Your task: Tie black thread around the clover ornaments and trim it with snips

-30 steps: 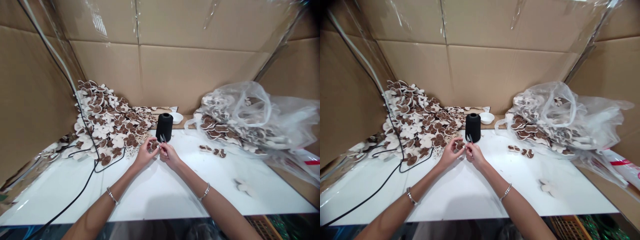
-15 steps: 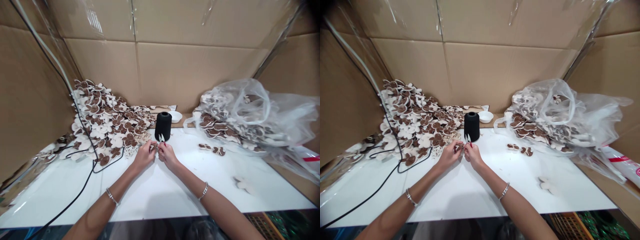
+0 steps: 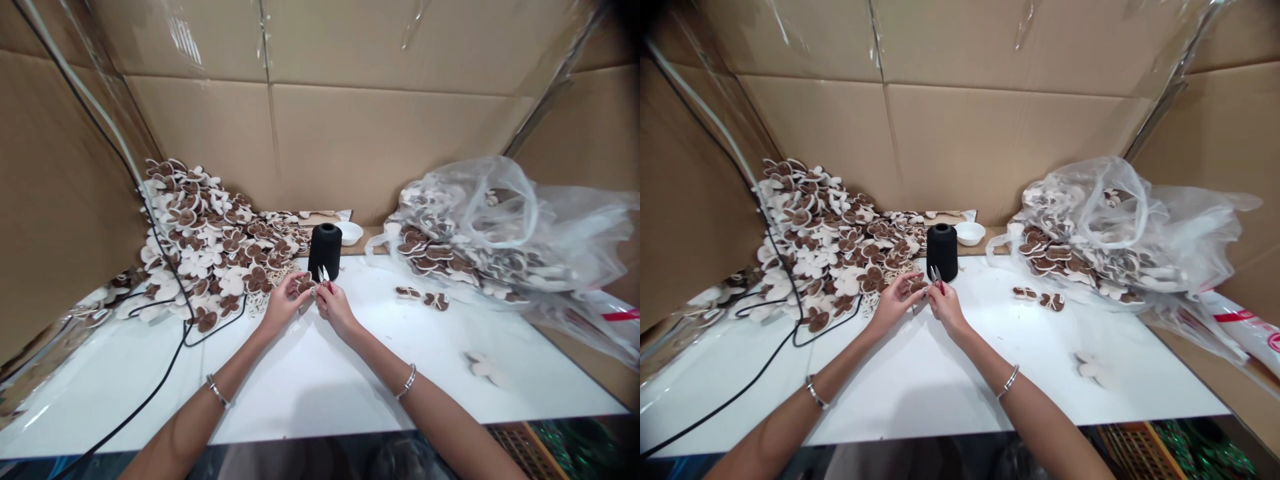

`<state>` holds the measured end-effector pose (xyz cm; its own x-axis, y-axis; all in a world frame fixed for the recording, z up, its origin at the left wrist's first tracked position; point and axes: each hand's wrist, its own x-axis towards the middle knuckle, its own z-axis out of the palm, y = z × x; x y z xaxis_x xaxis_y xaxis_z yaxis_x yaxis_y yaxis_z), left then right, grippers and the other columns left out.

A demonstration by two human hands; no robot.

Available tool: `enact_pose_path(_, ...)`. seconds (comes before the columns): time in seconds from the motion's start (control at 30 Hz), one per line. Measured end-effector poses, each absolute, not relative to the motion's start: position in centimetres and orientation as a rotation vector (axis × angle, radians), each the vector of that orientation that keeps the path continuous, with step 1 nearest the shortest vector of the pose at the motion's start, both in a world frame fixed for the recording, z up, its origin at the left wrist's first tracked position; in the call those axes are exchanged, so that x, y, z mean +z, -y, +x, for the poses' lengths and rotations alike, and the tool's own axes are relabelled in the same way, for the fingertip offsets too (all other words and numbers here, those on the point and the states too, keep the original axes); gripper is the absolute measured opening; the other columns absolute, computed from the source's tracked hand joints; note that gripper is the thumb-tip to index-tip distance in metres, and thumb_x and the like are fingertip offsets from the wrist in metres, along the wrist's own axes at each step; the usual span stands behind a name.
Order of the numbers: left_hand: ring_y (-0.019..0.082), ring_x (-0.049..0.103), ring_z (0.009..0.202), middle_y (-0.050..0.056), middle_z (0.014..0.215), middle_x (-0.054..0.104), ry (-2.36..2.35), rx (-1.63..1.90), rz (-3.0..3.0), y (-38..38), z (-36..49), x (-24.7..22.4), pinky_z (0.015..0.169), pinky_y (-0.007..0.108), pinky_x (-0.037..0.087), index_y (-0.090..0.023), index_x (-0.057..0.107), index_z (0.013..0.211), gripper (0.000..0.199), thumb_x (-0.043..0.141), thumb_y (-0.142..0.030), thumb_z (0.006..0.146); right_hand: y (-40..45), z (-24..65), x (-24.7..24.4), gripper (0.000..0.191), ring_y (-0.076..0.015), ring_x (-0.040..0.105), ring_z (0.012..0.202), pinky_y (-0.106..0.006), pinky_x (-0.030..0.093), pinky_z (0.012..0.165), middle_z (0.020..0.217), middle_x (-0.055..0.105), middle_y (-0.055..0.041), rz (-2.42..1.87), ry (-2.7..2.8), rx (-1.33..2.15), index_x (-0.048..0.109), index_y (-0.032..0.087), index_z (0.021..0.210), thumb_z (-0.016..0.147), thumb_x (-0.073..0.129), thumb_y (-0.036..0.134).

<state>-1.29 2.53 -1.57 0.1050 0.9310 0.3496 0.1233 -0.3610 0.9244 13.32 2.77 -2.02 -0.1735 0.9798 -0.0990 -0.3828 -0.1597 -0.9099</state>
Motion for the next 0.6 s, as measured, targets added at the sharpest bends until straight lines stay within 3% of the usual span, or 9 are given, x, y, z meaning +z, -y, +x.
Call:
enact_pose_path(0.43,0.02,0.068,0.084,0.007,0.1,0.073,-1.284,1.314,1.912,-2.7,-2.4,-1.1,0.076,0.03,0.053,-0.018,0.069,0.099,0.022,0.068,-0.029,0.079,-2.3,13.5,-1.6,0.035,-0.003,0.016,0.035,-0.018,0.008,0.034,0.047,0.027,0.0138,-0.894,0.992,1.619,0.04,0.023,0.075,0.073,0.068,0.042)
enact_pose_path(0.6,0.017,0.068,0.073,0.005,0.092,0.074,-1.331,1.38,1.93,-2.5,-2.6,-0.9,0.069,0.027,0.054,-0.017,0.069,0.096,0.019,0.067,-0.026,0.079,-1.5,13.3,-1.3,0.045,-0.0033,0.014,0.036,-0.018,0.008,0.034,0.049,0.027,0.0118,-0.851,1.058,1.818,0.039,0.021,0.07,0.08,0.053,0.063)
